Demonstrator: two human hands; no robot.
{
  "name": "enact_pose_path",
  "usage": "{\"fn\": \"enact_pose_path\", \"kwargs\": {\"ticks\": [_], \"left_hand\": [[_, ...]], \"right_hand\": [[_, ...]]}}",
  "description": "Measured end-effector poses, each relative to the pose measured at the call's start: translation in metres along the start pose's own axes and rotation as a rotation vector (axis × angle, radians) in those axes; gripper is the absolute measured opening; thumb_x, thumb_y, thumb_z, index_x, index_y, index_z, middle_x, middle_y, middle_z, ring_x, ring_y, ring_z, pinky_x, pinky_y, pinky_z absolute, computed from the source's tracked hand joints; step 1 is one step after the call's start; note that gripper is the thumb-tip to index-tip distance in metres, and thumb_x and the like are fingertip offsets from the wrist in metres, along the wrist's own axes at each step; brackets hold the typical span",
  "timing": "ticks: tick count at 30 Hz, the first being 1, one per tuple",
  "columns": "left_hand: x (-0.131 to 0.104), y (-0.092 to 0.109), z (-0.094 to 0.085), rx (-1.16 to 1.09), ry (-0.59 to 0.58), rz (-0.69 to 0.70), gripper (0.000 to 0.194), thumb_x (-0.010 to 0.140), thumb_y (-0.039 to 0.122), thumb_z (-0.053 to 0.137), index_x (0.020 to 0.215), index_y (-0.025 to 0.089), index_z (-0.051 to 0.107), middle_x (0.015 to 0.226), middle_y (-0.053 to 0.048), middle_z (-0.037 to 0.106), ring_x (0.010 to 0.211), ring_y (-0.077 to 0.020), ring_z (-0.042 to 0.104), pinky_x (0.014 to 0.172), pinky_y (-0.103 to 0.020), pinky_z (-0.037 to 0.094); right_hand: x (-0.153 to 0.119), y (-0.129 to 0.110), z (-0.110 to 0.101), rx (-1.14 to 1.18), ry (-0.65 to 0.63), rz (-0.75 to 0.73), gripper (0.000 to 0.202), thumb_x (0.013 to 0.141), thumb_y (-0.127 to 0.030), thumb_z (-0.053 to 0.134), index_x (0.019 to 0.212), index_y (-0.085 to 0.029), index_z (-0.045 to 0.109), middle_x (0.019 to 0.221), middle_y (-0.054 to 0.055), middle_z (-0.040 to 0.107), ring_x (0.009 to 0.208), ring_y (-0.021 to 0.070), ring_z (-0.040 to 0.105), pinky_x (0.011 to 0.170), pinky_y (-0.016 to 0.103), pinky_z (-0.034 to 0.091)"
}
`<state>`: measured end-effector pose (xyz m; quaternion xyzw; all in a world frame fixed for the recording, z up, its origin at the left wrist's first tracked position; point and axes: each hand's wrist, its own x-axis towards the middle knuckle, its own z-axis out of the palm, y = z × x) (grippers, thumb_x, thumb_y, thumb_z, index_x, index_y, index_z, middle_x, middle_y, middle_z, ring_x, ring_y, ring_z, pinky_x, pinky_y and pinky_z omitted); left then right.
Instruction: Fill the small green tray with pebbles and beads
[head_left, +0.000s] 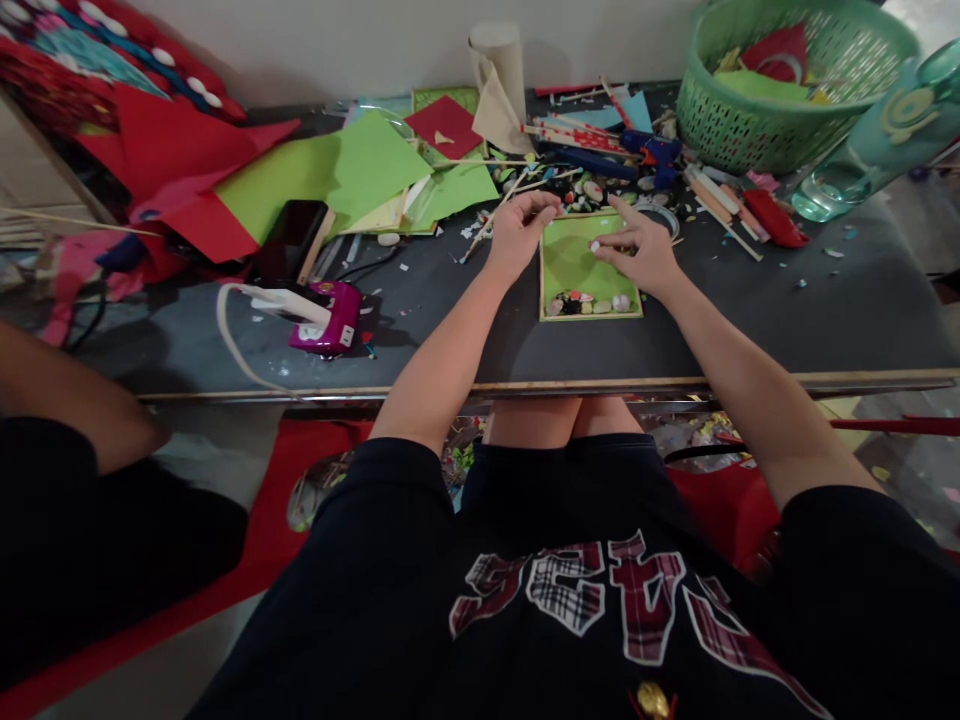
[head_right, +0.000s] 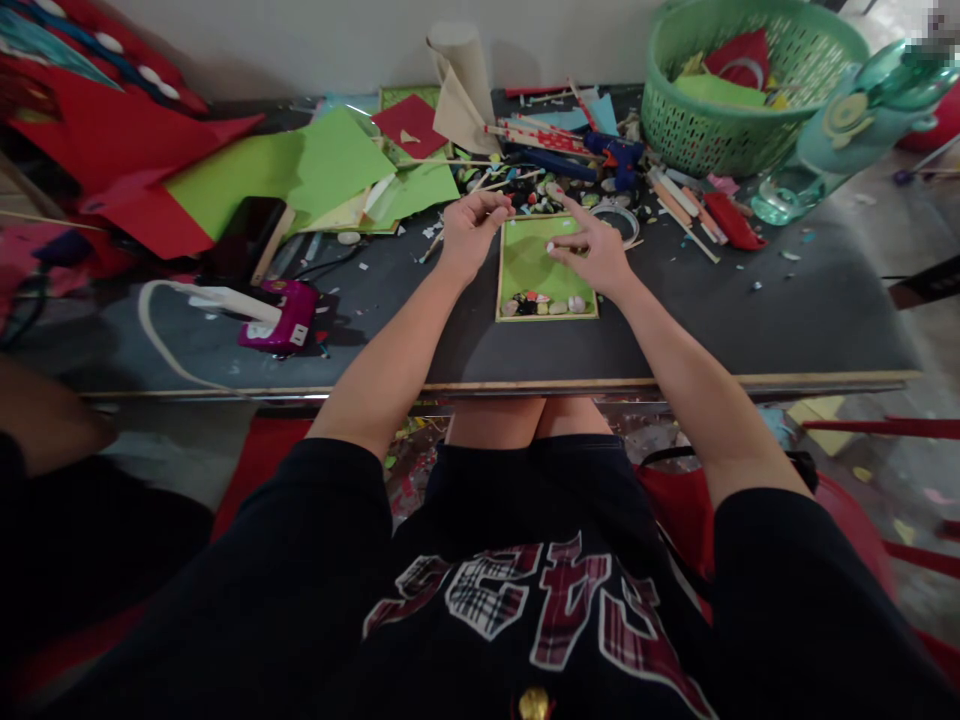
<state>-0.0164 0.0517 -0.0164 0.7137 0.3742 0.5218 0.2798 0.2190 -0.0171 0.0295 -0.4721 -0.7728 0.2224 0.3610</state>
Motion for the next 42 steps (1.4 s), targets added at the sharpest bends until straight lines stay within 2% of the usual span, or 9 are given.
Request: {"fn": "enact_pose_path", "kwargs": {"ticks": [3,9,16,20,23,28,32,36,42], "left_hand": [[-0.001,-0.001,0.000,0.006,0.015,0.022,0.074,0.079,0.091,0.044,0.112,0.026,0.062,0.104,-0.012,0.074,0.104,-0.0266,0.072,0.096,-0.046,0.057],[-0.002,-0.003,0.001,0.090,-0.042,0.029,0.072,0.085,0.087,0.040,0.121,0.026,0.056,0.108,-0.012,0.075,0.105,-0.0253,0.073,0.093,-0.044,0.056],[-0.005,0.018,0.003,0.031,-0.045,0.035,0.070,0.092,0.082,0.028,0.101,0.024,0.067,0.090,-0.009,0.075,0.089,-0.0211,0.073,0.087,-0.040,0.058],[-0.007,0.024,0.003,0.049,-0.088,0.042,0.068,0.091,0.082,0.037,0.093,0.023,0.072,0.085,-0.009,0.075,0.080,-0.0200,0.072,0.081,-0.038,0.059],[-0.007,0.020,0.002,0.040,-0.085,0.038,0.065,0.089,0.080,0.046,0.093,0.021,0.074,0.091,-0.010,0.079,0.084,-0.0201,0.073,0.086,-0.037,0.059],[-0.006,0.011,0.002,-0.004,-0.015,0.008,0.052,0.093,0.069,0.055,0.095,0.020,0.074,0.096,-0.008,0.080,0.093,-0.0191,0.076,0.093,-0.035,0.060],[-0.006,0.010,0.003,-0.014,0.048,0.001,0.053,0.092,0.070,0.055,0.097,0.020,0.073,0.098,-0.008,0.080,0.094,-0.0193,0.077,0.091,-0.035,0.061],[-0.008,0.015,0.002,-0.026,-0.024,0.016,0.057,0.088,0.074,0.057,0.096,0.020,0.074,0.098,-0.012,0.081,0.094,-0.0225,0.077,0.093,-0.041,0.061],[-0.011,0.025,0.001,0.014,-0.025,-0.039,0.050,0.074,0.070,0.077,0.080,0.020,0.077,0.084,-0.011,0.080,0.077,-0.0222,0.074,0.078,-0.040,0.062]], "right_hand": [[0.001,0.004,0.001,0.012,0.018,-0.023,0.063,0.079,-0.070,0.068,0.120,-0.023,0.077,0.118,0.009,0.077,0.095,0.0301,0.074,0.097,0.046,0.059],[0.003,0.009,0.001,-0.037,0.022,-0.034,0.066,0.077,-0.082,0.063,0.104,-0.025,0.082,0.148,0.005,0.060,0.098,0.0307,0.074,0.094,0.048,0.060],[0.000,-0.001,0.000,-0.022,0.038,-0.010,0.069,0.079,-0.077,0.065,0.123,-0.025,0.076,0.136,0.010,0.069,0.100,0.0309,0.074,0.097,0.048,0.059],[0.000,-0.006,-0.001,-0.033,0.027,-0.004,0.069,0.080,-0.073,0.067,0.130,-0.026,0.072,0.127,0.010,0.073,0.106,0.0319,0.074,0.096,0.046,0.060],[0.000,-0.005,0.000,-0.039,0.020,-0.010,0.069,0.082,-0.074,0.065,0.130,-0.025,0.072,0.126,0.010,0.074,0.102,0.0319,0.075,0.096,0.047,0.060],[0.001,0.000,0.000,-0.022,0.038,-0.014,0.069,0.080,-0.079,0.063,0.123,-0.026,0.075,0.115,0.010,0.078,0.109,0.0326,0.073,0.098,0.048,0.059],[0.001,0.002,0.001,-0.014,0.040,-0.014,0.071,0.079,-0.082,0.061,0.119,-0.026,0.077,0.109,0.010,0.079,0.107,0.0331,0.073,0.099,0.049,0.058],[0.001,0.005,0.002,-0.005,0.069,-0.023,0.076,0.078,-0.082,0.062,0.129,-0.027,0.072,0.101,0.009,0.080,0.109,0.0325,0.073,0.099,0.049,0.058],[0.004,0.012,0.001,-0.014,0.044,-0.017,0.076,0.079,-0.078,0.065,0.133,-0.025,0.069,0.119,0.011,0.076,0.114,0.0332,0.071,0.099,0.048,0.058]]}}
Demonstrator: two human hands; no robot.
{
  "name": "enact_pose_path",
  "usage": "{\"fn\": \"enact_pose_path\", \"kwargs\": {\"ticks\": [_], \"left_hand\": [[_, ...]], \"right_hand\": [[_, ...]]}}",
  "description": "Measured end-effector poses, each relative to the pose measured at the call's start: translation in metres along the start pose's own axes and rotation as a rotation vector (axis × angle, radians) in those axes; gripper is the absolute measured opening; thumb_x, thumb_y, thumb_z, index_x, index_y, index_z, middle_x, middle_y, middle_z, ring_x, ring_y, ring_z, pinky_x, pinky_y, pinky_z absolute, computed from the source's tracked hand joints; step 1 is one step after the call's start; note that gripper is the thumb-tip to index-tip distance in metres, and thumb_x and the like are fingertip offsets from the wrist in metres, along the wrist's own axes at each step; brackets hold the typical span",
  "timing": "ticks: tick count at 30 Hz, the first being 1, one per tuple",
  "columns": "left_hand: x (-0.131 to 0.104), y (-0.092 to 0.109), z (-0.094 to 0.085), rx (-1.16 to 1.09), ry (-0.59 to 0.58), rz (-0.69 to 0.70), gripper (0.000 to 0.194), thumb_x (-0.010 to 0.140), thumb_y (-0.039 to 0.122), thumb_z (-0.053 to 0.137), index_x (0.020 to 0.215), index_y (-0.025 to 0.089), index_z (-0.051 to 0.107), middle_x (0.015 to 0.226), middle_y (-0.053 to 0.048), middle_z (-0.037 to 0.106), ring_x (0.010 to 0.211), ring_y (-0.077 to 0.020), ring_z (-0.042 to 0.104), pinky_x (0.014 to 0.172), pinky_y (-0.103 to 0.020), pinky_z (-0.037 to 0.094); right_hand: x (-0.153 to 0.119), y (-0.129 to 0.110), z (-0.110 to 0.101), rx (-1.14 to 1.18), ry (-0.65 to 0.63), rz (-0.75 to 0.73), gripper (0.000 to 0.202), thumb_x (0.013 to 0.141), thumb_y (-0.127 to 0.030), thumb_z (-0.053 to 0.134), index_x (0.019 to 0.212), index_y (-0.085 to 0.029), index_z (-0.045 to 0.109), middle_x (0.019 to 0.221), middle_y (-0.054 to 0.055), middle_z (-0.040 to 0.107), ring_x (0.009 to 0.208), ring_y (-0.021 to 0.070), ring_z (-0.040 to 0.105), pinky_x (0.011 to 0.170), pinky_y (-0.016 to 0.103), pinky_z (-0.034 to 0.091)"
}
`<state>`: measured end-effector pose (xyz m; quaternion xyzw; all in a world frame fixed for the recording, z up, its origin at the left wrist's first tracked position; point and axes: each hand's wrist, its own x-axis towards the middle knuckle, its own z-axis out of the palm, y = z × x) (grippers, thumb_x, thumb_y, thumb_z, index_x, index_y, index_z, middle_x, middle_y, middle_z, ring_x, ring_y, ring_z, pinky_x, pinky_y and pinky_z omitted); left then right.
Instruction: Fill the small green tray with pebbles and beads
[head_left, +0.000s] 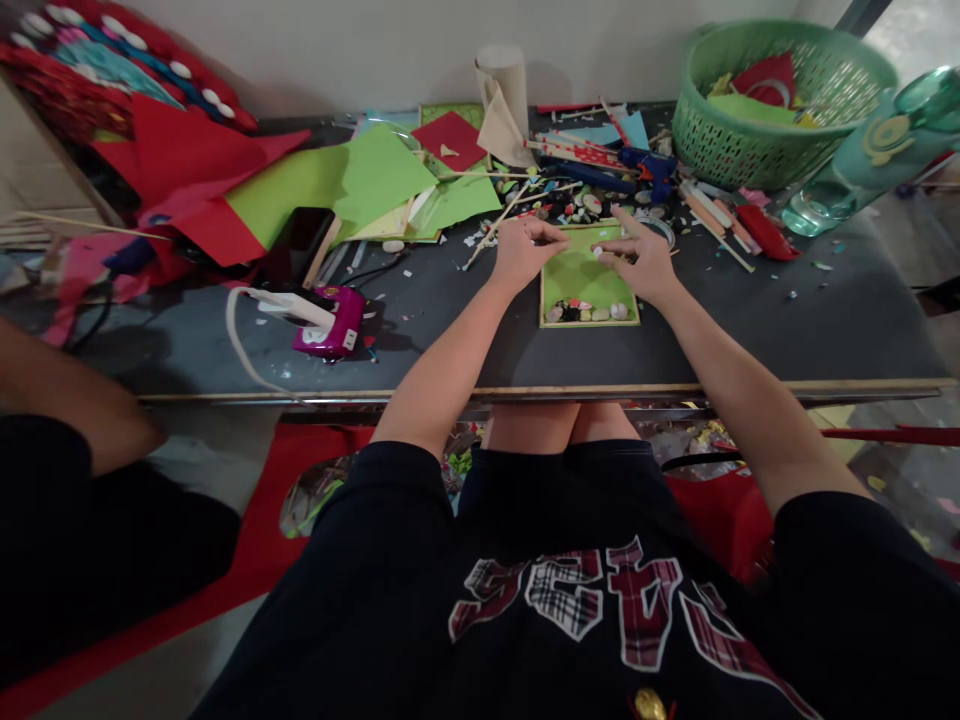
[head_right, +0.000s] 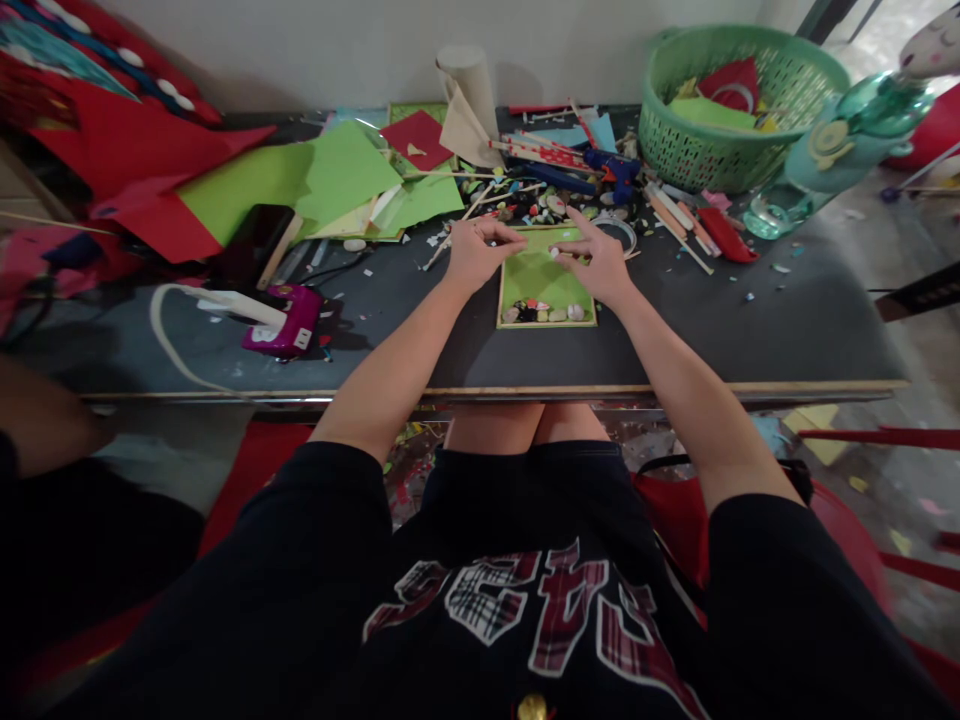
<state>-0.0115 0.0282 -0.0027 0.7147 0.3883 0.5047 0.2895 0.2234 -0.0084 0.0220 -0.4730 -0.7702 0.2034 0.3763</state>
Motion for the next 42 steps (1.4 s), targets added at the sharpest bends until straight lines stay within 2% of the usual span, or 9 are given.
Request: {"fn": "enact_pose_path", "kwargs": {"ticks": [6,12,16,23,27,32,35,38,42], "left_hand": [[-0.001,0.007,0.000,0.014,0.124,0.009,0.051,0.078,0.069,0.074,0.075,0.019,0.075,0.072,-0.004,0.075,0.066,-0.0147,0.067,0.064,-0.028,0.054],[-0.001,0.012,-0.006,0.148,0.122,0.051,0.059,0.098,0.069,0.043,0.075,0.021,0.070,0.070,-0.003,0.074,0.065,-0.0140,0.067,0.069,-0.028,0.054],[-0.003,0.014,-0.009,0.230,0.123,0.020,0.060,0.092,0.072,0.051,0.061,0.022,0.064,0.057,-0.001,0.067,0.057,-0.0136,0.061,0.067,-0.029,0.054],[0.004,-0.011,-0.009,0.100,0.227,-0.077,0.056,0.085,0.076,0.057,0.094,0.025,0.078,0.095,-0.006,0.080,0.083,-0.0221,0.076,0.061,-0.031,0.060],[0.003,-0.012,-0.011,0.238,0.263,-0.061,0.043,0.088,0.064,0.064,0.089,0.023,0.077,0.091,-0.007,0.080,0.088,-0.0219,0.076,0.082,-0.036,0.063],[0.002,-0.012,-0.017,0.353,0.299,-0.059,0.039,0.091,0.060,0.063,0.093,0.024,0.078,0.081,-0.004,0.079,0.091,-0.0214,0.076,0.091,-0.034,0.060],[0.006,-0.022,-0.021,0.394,0.214,-0.074,0.034,0.097,0.052,0.056,0.110,0.029,0.077,0.106,-0.006,0.081,0.115,-0.0264,0.072,0.107,-0.040,0.054],[0.012,-0.035,-0.024,0.506,0.139,-0.187,0.042,0.095,0.039,0.057,0.134,0.028,0.066,0.144,-0.009,0.065,0.150,-0.0310,0.045,0.126,-0.049,0.035],[0.015,-0.039,-0.025,0.470,0.198,-0.276,0.053,0.093,0.043,0.057,0.143,0.027,0.057,0.158,-0.008,0.051,0.160,-0.0326,0.024,0.134,-0.053,0.017]], "right_hand": [[0.000,0.001,0.000,-0.003,0.025,-0.001,0.092,0.076,-0.089,0.059,0.136,-0.019,0.067,0.127,0.014,0.073,0.111,0.0353,0.071,0.100,0.050,0.058],[0.000,0.005,0.001,0.027,0.028,-0.013,0.090,0.076,-0.087,0.061,0.138,-0.022,0.066,0.121,0.012,0.076,0.110,0.0341,0.072,0.099,0.049,0.059],[0.002,0.013,0.003,0.054,0.016,-0.026,0.090,0.076,-0.084,0.064,0.142,-0.023,0.062,0.105,0.010,0.080,0.103,0.0326,0.074,0.097,0.051,0.058],[0.003,0.016,0.005,0.055,0.041,-0.062,0.092,0.075,-0.088,0.061,0.141,-0.024,0.063,0.097,0.007,0.081,0.098,0.0323,0.075,0.095,0.053,0.059],[0.004,0.018,0.006,0.050,0.033,-0.071,0.091,0.076,-0.088,0.060,0.142,-0.025,0.062,0.098,0.007,0.081,0.094,0.0310,0.075,0.092,0.051,0.060],[0.003,0.018,0.006,0.041,0.035,-0.074,0.088,0.077,-0.087,0.060,0.139,-0.024,0.065,0.109,0.009,0.079,0.095,0.0322,0.075,0.089,0.050,0.060],[0.003,0.016,0.005,0.005,0.036,-0.079,0.087,0.078,-0.086,0.060,0.138,-0.023,0.066,0.107,0.010,0.079,0.093,0.0313,0.075,0.088,0.048,0.061],[0.003,0.016,0.004,-0.040,0.034,-0.083,0.082,0.080,-0.085,0.058,0.133,-0.024,0.069,0.109,0.009,0.079,0.092,0.0298,0.074,0.090,0.048,0.061],[0.004,0.016,0.003,-0.082,0.012,-0.085,0.071,0.083,-0.082,0.058,0.121,-0.024,0.076,0.131,0.009,0.072,0.097,0.0292,0.074,0.093,0.047,0.061]]}}
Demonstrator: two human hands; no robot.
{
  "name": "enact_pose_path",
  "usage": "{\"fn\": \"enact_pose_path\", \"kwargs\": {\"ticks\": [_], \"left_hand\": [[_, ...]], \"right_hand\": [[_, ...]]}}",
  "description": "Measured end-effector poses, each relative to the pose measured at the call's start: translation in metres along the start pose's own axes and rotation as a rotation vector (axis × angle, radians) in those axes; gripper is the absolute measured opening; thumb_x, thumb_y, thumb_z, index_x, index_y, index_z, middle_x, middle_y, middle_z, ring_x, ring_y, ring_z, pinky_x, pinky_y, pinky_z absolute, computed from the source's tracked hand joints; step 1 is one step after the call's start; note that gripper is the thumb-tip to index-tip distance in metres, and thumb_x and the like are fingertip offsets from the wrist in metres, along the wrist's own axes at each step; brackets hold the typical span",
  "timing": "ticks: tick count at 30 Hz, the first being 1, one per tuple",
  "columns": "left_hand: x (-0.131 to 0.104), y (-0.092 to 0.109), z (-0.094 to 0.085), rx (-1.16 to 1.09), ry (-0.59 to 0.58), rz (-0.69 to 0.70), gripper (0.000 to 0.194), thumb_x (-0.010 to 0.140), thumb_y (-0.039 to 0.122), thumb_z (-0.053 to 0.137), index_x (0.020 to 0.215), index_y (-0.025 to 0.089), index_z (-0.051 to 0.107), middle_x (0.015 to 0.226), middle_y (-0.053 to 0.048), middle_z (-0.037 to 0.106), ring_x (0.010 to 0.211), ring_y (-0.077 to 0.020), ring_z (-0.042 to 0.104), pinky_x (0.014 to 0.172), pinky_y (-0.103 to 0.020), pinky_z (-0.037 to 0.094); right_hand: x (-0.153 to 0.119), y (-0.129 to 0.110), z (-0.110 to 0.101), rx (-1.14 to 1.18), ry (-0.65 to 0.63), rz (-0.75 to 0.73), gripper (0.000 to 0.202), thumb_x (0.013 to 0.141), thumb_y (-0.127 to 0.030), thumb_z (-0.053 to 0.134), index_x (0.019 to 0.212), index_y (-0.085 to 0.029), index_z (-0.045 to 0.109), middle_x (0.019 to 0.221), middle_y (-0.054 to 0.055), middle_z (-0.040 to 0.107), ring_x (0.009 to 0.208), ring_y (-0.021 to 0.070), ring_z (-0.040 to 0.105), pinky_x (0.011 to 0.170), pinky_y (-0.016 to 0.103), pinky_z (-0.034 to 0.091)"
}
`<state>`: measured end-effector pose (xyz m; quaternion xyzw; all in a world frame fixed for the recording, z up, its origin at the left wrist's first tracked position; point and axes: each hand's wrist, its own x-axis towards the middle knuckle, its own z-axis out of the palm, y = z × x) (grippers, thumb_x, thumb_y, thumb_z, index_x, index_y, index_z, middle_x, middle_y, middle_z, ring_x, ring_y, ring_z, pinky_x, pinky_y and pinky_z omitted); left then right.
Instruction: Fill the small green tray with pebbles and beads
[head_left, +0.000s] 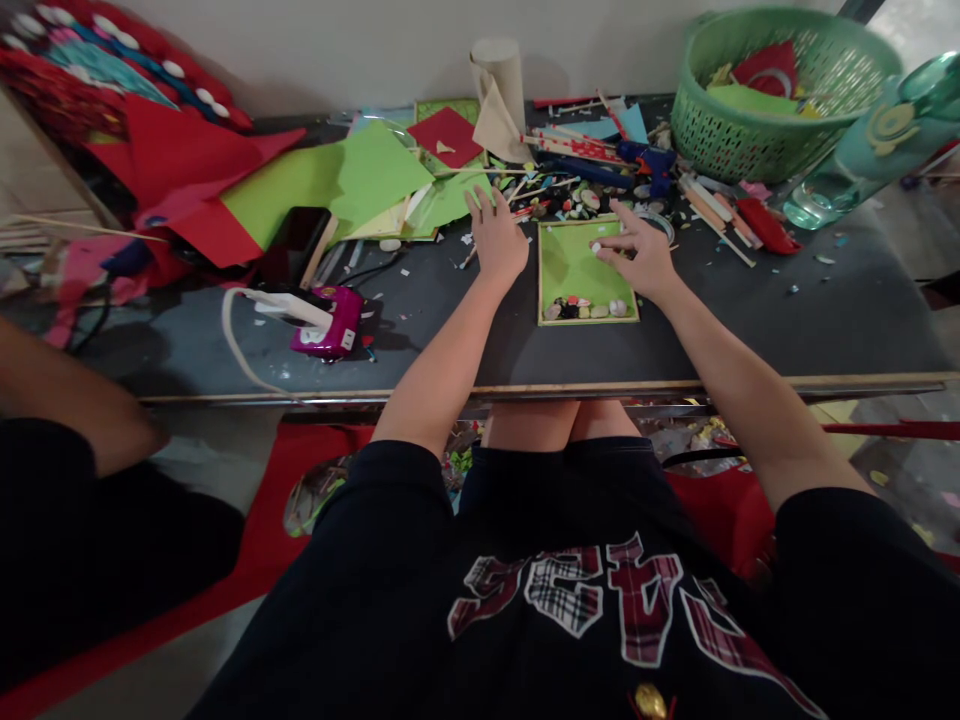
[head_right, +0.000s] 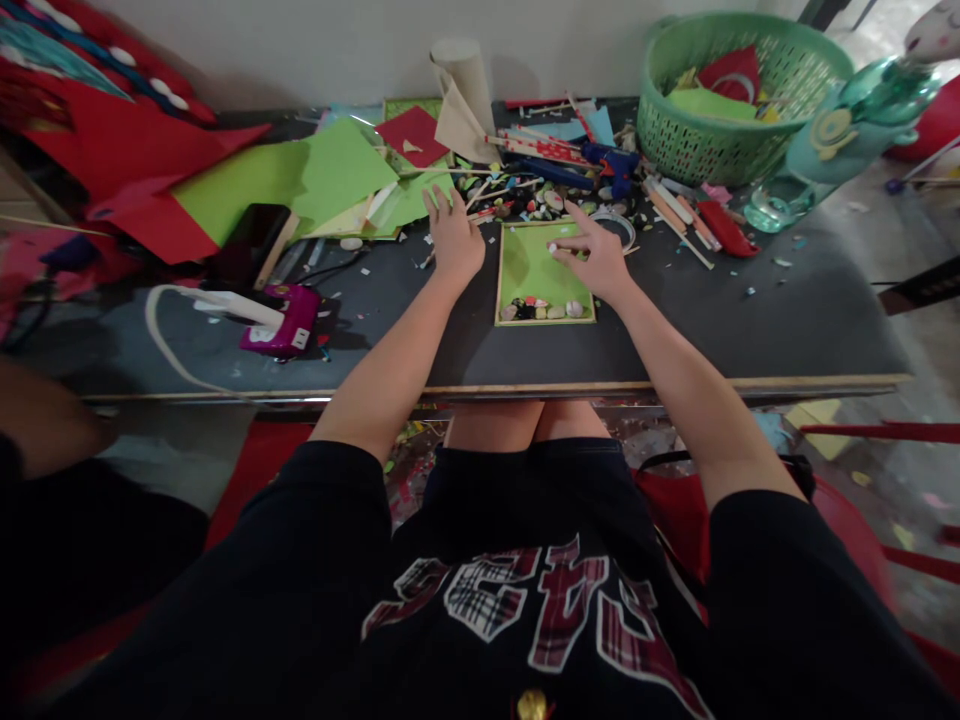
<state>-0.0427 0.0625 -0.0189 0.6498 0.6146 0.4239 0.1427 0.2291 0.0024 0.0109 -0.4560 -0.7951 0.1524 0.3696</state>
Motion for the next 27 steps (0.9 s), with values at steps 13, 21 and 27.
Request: {"fn": "enact_pose_path", "kwargs": {"ticks": [13,21,27], "left_hand": [[-0.016,0.016,-0.008,-0.058,0.115,0.073,0.036,0.087,0.062,0.065,0.088,0.027,0.074,0.083,-0.007,0.079,0.100,-0.0287,0.072,0.095,-0.039,0.054],[-0.012,0.001,-0.004,-0.095,0.086,0.093,0.041,0.087,0.067,0.060,0.087,0.029,0.075,0.081,-0.005,0.079,0.092,-0.0264,0.072,0.091,-0.038,0.056],[-0.011,0.000,0.000,-0.071,0.180,0.162,0.042,0.085,0.067,0.060,0.088,0.029,0.077,0.104,-0.010,0.079,0.103,-0.0302,0.069,0.096,-0.044,0.055]], "right_hand": [[-0.002,-0.008,0.000,0.099,0.019,0.057,0.073,0.078,-0.082,0.064,0.123,-0.025,0.074,0.116,0.009,0.078,0.092,0.0297,0.074,0.093,0.048,0.060],[-0.001,-0.012,-0.001,0.136,-0.001,0.079,0.079,0.077,-0.078,0.068,0.134,-0.023,0.068,0.115,0.010,0.078,0.101,0.0329,0.075,0.093,0.047,0.060],[-0.001,-0.006,0.001,0.151,0.005,0.072,0.077,0.077,-0.073,0.070,0.136,-0.023,0.067,0.118,0.010,0.077,0.101,0.0330,0.074,0.094,0.047,0.059]]}}
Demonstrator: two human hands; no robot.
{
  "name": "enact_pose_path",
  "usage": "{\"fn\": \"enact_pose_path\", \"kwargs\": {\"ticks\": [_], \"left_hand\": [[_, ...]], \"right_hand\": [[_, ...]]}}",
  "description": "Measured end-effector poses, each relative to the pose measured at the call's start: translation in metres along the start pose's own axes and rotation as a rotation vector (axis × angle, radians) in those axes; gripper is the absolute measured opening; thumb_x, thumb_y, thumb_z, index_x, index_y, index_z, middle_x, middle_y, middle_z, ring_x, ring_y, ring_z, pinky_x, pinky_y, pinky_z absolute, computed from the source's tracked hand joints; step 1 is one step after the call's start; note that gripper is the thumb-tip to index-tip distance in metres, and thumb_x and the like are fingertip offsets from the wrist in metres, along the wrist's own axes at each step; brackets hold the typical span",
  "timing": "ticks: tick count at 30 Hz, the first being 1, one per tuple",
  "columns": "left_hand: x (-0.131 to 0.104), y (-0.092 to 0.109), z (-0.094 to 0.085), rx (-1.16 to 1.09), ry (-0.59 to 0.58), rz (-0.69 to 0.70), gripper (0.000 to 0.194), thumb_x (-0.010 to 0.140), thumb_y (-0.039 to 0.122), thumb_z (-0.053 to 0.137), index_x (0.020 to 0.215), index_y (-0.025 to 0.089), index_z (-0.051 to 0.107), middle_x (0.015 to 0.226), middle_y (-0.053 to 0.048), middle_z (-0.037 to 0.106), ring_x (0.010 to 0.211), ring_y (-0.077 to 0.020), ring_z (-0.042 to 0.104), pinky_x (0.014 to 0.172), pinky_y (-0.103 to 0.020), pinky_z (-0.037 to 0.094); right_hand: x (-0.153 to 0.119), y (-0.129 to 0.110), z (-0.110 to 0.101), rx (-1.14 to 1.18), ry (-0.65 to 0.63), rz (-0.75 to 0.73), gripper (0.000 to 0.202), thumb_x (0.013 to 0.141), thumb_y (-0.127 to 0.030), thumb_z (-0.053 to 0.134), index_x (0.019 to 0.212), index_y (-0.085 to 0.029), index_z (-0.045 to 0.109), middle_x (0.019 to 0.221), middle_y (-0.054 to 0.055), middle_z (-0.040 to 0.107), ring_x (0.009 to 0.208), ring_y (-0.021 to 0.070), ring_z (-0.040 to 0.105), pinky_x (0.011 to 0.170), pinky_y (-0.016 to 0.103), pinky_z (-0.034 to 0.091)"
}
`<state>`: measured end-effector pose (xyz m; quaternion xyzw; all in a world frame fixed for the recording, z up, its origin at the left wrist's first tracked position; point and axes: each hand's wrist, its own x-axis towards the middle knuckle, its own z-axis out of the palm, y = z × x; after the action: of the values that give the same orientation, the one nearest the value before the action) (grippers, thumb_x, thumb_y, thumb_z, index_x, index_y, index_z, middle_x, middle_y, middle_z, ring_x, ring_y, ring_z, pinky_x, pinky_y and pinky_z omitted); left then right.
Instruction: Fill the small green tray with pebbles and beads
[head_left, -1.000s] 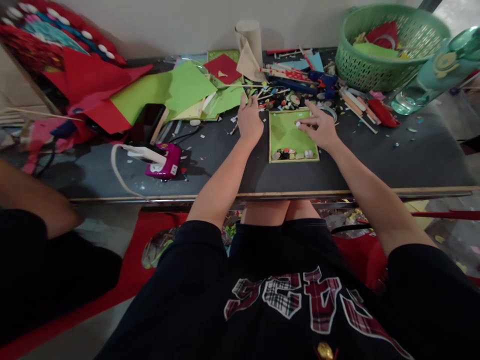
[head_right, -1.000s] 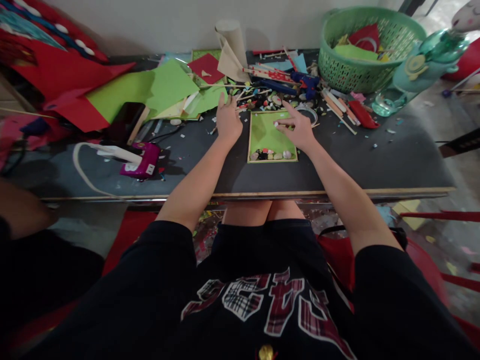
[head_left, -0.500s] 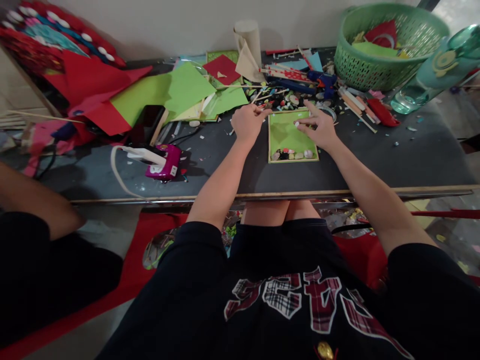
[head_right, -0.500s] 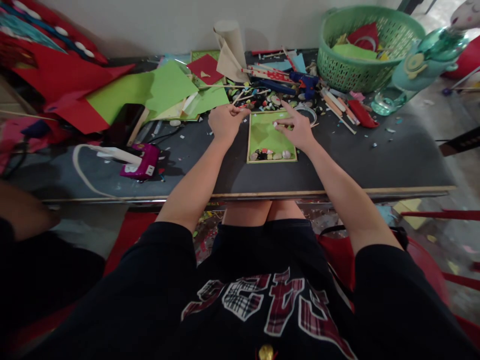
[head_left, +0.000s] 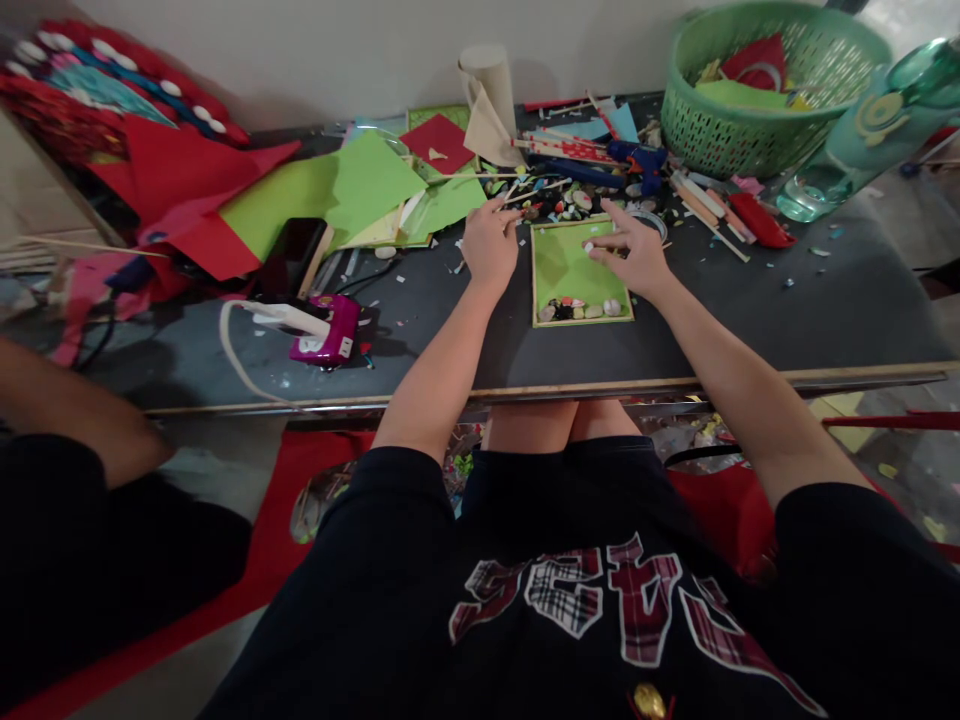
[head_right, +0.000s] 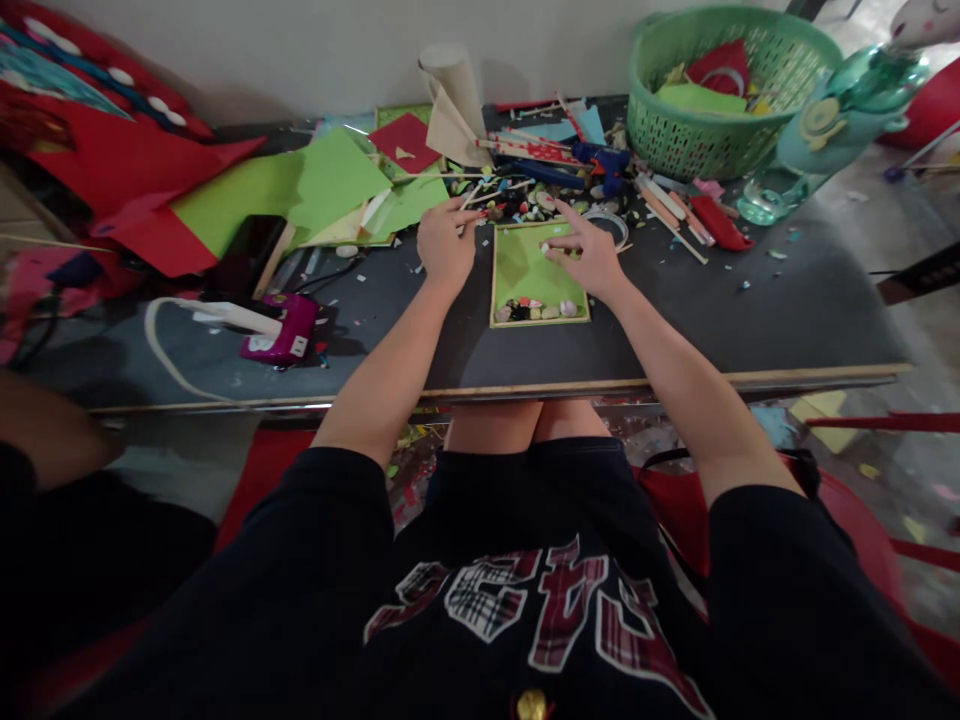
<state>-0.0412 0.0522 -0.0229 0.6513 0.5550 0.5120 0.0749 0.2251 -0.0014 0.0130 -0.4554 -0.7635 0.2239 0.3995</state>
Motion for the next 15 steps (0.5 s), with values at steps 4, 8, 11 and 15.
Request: {"fn": "enact_pose_path", "kwargs": {"ticks": [4,8,11,15], "left_hand": [[-0.002,-0.001,0.001,0.136,-0.056,-0.140,0.038,0.079,0.061,0.068,0.073,0.024,0.072,0.083,-0.012,0.076,0.094,-0.0338,0.070,0.095,-0.048,0.055],[-0.001,0.000,0.001,0.074,-0.003,-0.031,0.031,0.089,0.055,0.058,0.094,0.028,0.075,0.106,-0.011,0.078,0.106,-0.0302,0.069,0.096,-0.043,0.055],[-0.002,0.016,-0.005,0.011,-0.067,0.131,0.039,0.094,0.060,0.052,0.118,0.035,0.070,0.130,-0.007,0.071,0.122,-0.0281,0.065,0.104,-0.043,0.053],[-0.014,0.055,-0.012,-0.099,-0.331,0.388,0.060,0.094,0.076,0.043,0.123,0.030,0.068,0.132,-0.008,0.069,0.127,-0.0247,0.062,0.112,-0.045,0.048]], "right_hand": [[0.000,-0.003,-0.001,-0.009,-0.008,0.017,0.072,0.078,-0.070,0.071,0.133,-0.024,0.069,0.129,0.010,0.072,0.101,0.0326,0.074,0.095,0.047,0.059],[-0.001,-0.008,-0.002,-0.015,0.004,0.016,0.070,0.078,-0.073,0.071,0.127,-0.023,0.072,0.131,0.011,0.071,0.109,0.0352,0.072,0.098,0.048,0.059],[-0.001,-0.011,-0.002,-0.011,0.016,0.018,0.076,0.077,-0.080,0.067,0.128,-0.024,0.072,0.130,0.011,0.072,0.110,0.0357,0.072,0.099,0.049,0.058],[0.000,-0.009,0.002,0.082,-0.027,0.009,0.093,0.074,-0.090,0.059,0.138,-0.024,0.065,0.123,0.013,0.075,0.112,0.0353,0.071,0.101,0.050,0.058]]}}
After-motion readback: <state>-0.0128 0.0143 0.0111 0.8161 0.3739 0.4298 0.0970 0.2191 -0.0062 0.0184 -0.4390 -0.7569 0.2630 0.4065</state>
